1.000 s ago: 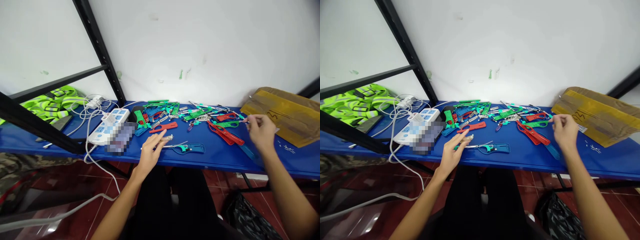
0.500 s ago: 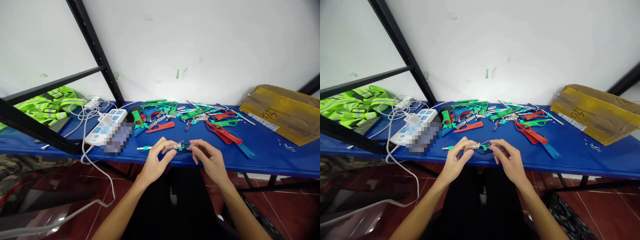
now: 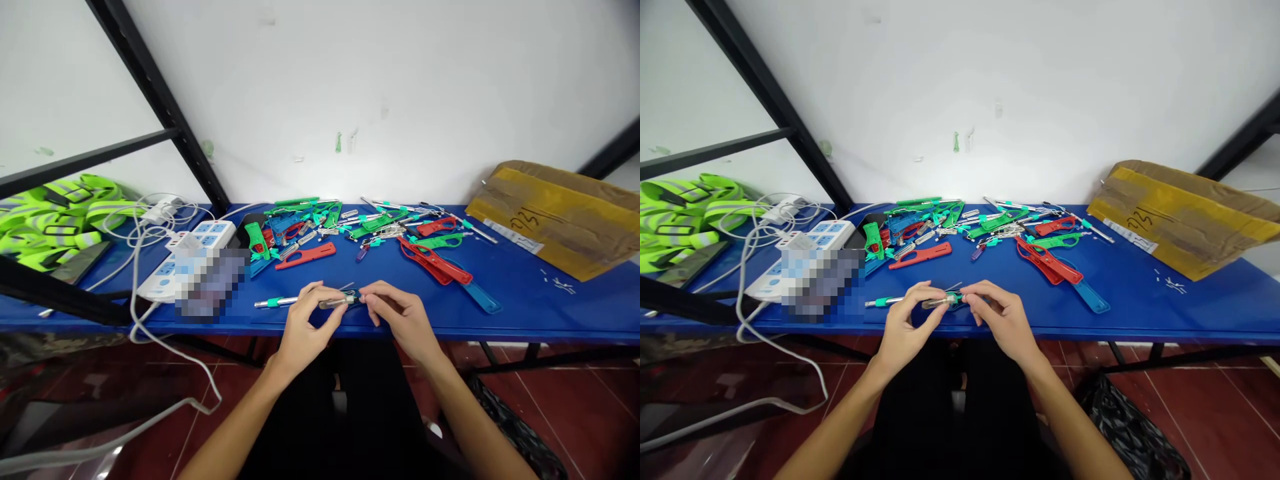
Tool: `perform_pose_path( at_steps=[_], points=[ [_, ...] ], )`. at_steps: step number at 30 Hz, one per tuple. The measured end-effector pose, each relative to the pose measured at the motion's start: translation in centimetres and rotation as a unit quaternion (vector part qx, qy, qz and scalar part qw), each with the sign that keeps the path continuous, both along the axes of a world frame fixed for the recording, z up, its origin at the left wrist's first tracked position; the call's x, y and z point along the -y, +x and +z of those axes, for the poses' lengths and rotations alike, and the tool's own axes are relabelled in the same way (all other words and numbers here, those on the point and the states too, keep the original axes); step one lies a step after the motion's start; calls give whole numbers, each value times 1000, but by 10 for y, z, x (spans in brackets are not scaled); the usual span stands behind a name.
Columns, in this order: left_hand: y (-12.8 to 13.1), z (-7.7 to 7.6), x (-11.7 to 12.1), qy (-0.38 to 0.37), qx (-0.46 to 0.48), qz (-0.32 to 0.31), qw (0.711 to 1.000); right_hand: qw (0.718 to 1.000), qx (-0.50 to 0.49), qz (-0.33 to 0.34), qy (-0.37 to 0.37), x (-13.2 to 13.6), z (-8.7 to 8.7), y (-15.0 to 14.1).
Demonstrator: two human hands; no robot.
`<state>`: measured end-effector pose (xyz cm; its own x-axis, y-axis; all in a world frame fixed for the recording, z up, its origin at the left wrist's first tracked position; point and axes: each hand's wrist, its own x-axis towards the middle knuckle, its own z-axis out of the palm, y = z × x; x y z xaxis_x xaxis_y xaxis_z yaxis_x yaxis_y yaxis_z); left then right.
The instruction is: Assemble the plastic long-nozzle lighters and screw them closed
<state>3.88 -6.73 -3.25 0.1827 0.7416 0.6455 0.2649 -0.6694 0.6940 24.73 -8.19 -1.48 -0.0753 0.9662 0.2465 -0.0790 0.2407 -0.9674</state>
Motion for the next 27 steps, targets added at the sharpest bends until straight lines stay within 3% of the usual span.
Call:
perform_pose_path(
  at_steps=[10,27],
  points=[
    [-1,-3,-2,7,-6,-39,999,1000,-14,2,-24,4,1,-5],
    [-3,-2,-2,0,6,-87,996,1000,14,2,26,6,-4,0]
  ],
)
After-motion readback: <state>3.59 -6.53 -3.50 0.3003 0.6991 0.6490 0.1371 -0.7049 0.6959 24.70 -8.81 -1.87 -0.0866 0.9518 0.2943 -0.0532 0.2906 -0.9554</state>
